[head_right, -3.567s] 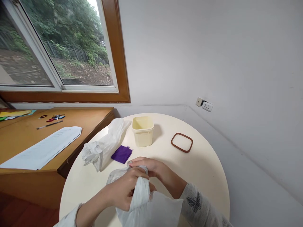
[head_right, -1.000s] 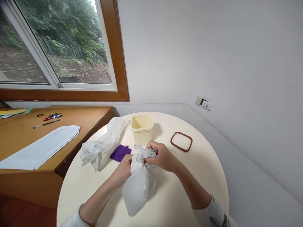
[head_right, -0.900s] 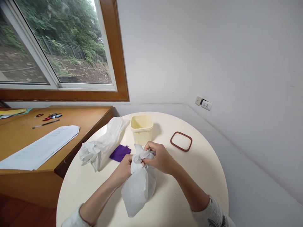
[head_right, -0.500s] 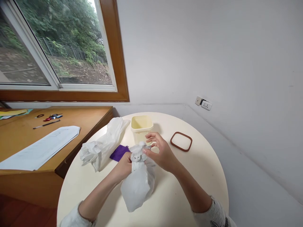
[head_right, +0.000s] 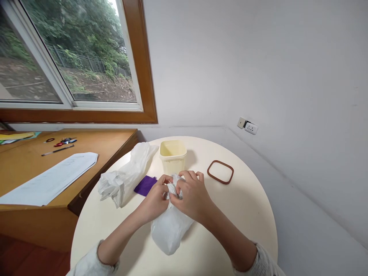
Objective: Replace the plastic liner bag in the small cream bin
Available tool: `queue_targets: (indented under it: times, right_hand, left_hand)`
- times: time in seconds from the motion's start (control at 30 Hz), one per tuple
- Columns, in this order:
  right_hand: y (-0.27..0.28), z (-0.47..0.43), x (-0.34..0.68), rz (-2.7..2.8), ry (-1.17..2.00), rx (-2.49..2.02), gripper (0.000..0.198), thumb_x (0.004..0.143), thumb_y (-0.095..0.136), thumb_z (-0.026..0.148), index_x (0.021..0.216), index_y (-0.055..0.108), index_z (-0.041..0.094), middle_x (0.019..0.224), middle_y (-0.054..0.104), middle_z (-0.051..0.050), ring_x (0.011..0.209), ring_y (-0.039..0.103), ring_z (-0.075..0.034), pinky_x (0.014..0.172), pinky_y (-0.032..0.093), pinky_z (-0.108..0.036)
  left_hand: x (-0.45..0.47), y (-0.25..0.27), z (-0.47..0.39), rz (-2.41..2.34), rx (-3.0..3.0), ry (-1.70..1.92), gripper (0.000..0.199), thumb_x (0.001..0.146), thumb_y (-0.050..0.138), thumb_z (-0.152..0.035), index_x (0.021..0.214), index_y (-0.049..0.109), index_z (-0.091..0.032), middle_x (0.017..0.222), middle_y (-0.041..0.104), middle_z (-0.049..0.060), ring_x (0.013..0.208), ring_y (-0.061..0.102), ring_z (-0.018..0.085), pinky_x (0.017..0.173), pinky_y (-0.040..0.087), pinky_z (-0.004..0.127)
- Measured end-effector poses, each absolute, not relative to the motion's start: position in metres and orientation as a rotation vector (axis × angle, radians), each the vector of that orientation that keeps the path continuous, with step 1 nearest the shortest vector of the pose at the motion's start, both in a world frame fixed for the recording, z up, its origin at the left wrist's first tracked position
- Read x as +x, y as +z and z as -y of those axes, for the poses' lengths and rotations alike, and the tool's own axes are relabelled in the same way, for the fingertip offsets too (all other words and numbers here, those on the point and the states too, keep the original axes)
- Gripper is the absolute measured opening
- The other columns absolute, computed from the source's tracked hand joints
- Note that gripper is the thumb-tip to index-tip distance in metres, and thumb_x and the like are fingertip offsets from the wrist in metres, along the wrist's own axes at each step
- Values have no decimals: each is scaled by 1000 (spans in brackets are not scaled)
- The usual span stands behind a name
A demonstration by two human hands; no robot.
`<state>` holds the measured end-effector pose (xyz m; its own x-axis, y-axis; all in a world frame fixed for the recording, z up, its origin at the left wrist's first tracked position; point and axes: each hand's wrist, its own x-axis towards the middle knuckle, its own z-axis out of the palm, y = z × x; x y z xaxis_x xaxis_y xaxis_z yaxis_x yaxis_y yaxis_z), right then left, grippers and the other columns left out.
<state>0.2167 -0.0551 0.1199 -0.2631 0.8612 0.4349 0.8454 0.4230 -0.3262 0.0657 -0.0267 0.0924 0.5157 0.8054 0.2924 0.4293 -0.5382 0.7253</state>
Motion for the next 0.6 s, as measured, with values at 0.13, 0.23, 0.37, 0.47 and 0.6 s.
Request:
queue_targets:
  times: [0.13, 0.23, 0.37, 0.47, 0.6]
  right_hand:
    - [120, 56, 220, 2141, 53, -1462, 14, 65, 58, 19, 54, 50, 18, 104, 61, -6, 100, 50, -21, 84, 27, -39]
    - [121, 57, 220, 2148, 72, -1476, 13, 64, 56, 17, 54, 49, 19, 106, 61, -7, 101, 50, -21, 85, 26, -40]
    - [121, 57, 223, 2146, 74, -1490, 10, 64, 55, 16, 56, 50, 19, 107, 60, -6, 99, 51, -21, 85, 27, -41]
    - [118, 54, 229, 2120, 114, -1480, 8, 67, 53, 14, 62, 53, 20, 108, 59, -5, 100, 51, -21, 86, 27, -41]
    - [113, 48, 237, 2086, 315, -1441, 9, 73, 52, 18, 66, 56, 21, 109, 58, -4, 100, 52, -20, 88, 28, -42]
  left_hand:
    - [65, 95, 29, -997, 2234, 817, 17, 69, 50, -7, 62, 62, -16, 109, 43, 9, 101, 46, 20, 80, 42, 29]
    - [65, 98, 31, -986, 2253, 841, 15, 74, 52, -13, 67, 65, -17, 113, 42, 9, 106, 44, 22, 86, 41, 32]
    - [63, 101, 34, -912, 2245, 948, 13, 74, 54, -12, 71, 65, -18, 112, 42, 8, 108, 43, 21, 91, 38, 32]
    - [61, 101, 36, -839, 2190, 1038, 12, 72, 55, -9, 72, 63, -17, 107, 43, 8, 105, 44, 20, 92, 37, 30]
    - [60, 97, 33, -723, 2049, 1034, 10, 76, 57, -14, 79, 65, -18, 108, 43, 9, 109, 42, 20, 95, 34, 32]
